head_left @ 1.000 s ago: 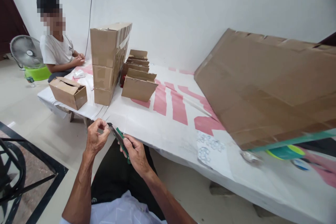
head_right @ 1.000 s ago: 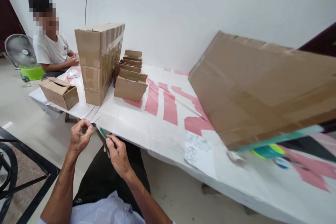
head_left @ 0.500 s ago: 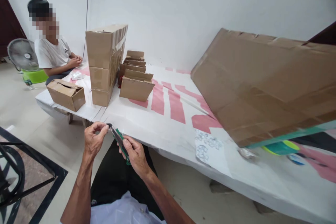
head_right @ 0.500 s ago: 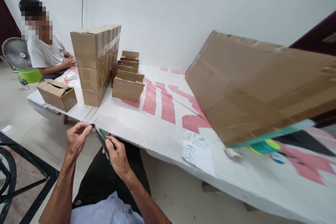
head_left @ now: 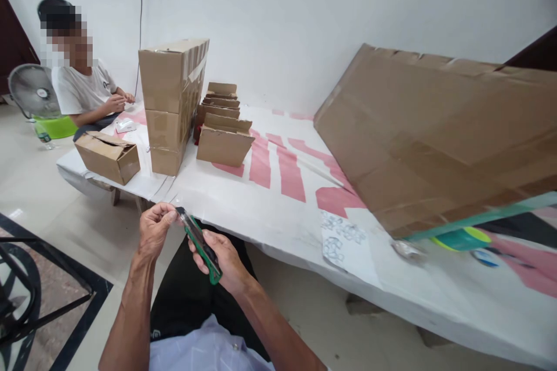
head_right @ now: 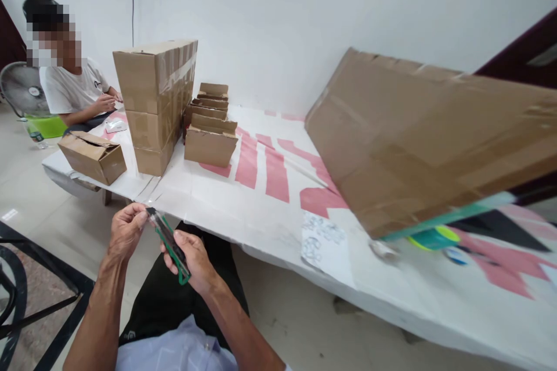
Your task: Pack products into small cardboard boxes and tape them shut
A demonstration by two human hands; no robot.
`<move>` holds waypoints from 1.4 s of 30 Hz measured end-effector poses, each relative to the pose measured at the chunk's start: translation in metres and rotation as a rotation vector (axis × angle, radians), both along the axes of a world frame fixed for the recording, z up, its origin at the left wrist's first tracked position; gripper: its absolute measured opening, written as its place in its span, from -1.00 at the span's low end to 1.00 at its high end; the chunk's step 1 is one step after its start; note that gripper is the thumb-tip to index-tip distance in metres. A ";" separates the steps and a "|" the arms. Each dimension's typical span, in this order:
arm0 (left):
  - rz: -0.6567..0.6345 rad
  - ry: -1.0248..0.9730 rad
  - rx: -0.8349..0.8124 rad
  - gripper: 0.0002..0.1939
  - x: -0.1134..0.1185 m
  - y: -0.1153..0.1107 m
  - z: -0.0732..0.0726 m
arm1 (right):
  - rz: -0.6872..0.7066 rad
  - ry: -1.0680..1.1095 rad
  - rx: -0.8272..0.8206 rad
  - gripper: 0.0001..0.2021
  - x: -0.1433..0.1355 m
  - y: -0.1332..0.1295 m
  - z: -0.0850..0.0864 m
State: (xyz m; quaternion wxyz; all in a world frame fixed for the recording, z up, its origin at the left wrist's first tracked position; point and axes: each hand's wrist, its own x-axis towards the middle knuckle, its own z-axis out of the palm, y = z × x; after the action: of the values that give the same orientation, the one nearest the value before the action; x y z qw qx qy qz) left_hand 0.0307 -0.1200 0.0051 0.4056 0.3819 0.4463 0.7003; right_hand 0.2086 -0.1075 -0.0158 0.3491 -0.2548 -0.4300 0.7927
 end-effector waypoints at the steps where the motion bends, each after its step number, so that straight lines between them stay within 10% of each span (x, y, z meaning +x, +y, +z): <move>1: -0.015 -0.020 0.007 -0.56 0.001 0.000 0.001 | 0.026 0.015 -0.029 -0.47 0.000 0.000 0.000; 13: -0.027 -0.092 -0.017 -0.54 0.012 -0.002 0.006 | 0.117 0.050 -0.092 -0.45 0.001 0.001 -0.003; 26: 0.001 0.032 -0.107 -0.67 0.020 -0.003 0.016 | -0.213 -0.252 0.387 -0.55 0.003 -0.006 0.011; 42: -0.086 0.115 -0.169 -0.69 0.015 -0.007 0.027 | -0.299 -0.364 0.456 -0.59 0.004 -0.008 0.009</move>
State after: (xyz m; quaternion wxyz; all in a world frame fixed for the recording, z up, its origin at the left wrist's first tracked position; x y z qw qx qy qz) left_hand 0.0456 -0.1269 0.0317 0.4399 0.4047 0.5094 0.6191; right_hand 0.2123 -0.1151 -0.0066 0.4271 -0.3681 -0.6095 0.5573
